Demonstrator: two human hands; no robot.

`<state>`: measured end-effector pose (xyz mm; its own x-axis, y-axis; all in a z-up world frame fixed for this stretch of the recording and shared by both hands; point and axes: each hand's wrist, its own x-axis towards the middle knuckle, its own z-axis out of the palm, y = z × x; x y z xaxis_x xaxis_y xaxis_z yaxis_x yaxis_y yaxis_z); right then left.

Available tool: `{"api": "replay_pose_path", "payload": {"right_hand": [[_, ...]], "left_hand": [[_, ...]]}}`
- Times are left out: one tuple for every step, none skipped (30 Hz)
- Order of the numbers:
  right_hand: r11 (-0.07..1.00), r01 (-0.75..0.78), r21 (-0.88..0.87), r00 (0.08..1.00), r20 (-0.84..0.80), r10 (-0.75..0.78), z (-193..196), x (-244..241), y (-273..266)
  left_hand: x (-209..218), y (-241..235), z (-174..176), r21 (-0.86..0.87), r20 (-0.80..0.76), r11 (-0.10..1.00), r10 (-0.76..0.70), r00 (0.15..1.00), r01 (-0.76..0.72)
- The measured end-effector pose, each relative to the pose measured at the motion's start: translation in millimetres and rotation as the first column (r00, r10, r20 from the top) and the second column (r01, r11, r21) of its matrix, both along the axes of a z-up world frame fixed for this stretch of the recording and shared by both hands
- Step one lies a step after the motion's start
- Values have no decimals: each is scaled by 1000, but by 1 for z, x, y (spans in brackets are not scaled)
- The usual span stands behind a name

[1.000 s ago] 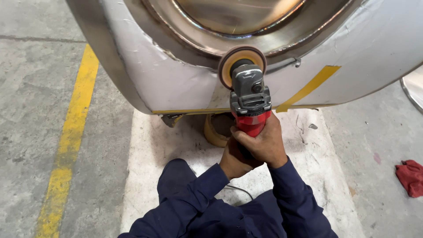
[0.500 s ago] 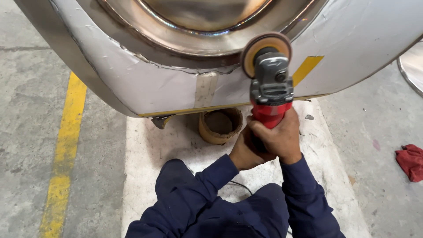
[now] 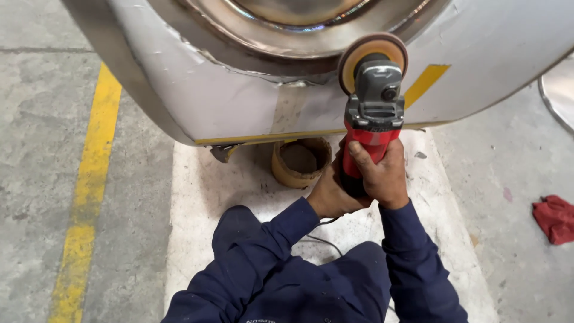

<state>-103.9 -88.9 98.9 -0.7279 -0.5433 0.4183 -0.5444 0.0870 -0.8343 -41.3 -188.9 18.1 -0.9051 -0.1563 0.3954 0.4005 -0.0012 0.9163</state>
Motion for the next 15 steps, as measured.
{"api": "replay_pose_path", "payload": {"right_hand": [[1000,-10,6,1000,-1,10,-1,3,-4],[1000,-21,-7,1000,10,22,-2,6,-8],[999,-27,-21,999,23,27,-3,9,-11],[999,-31,-17,999,23,31,-6,8,-14],[999,-36,-19,999,28,36,-9,9,-16],[999,-40,-20,999,34,41,-13,9,-17],[999,-40,-16,998,38,40,-16,11,-19],[998,-54,-20,997,55,56,-18,14,-22],[997,-71,-28,995,65,73,-19,14,-26],[997,-72,-27,995,62,74,-20,16,-31],[995,-96,-36,991,89,99,-20,19,-35],[992,-119,-46,986,116,123,-21,21,-39],[991,-123,-44,985,114,128,-21,24,-44],[990,-136,-43,983,115,140,-21,26,-49],[988,-147,-41,981,120,151,-22,29,-54]], "left_hand": [[4,-2,1,6,-1,1000,10,1000,-10],[7,-5,1,40,-7,999,-4,1000,4],[10,-6,1,72,-12,997,-24,1000,25],[15,-11,5,76,-13,997,-20,1000,21],[20,-13,8,52,9,998,22,1000,-22],[25,-16,10,27,30,998,64,998,-65],[27,-17,6,32,34,997,63,997,-64],[29,-19,2,12,13,996,89,996,-90],[29,-23,-1,-10,-14,993,117,993,-117],[32,-27,-3,-8,-17,993,118,993,-119],[36,-29,-5,6,16,996,89,996,-89],[39,-32,-7,22,49,998,59,997,-60],[43,-36,-6,24,46,998,64,997,-65],[46,-40,-6,24,52,996,85,995,-86],[51,-43,-6,25,61,994,103,993,-105]]}}
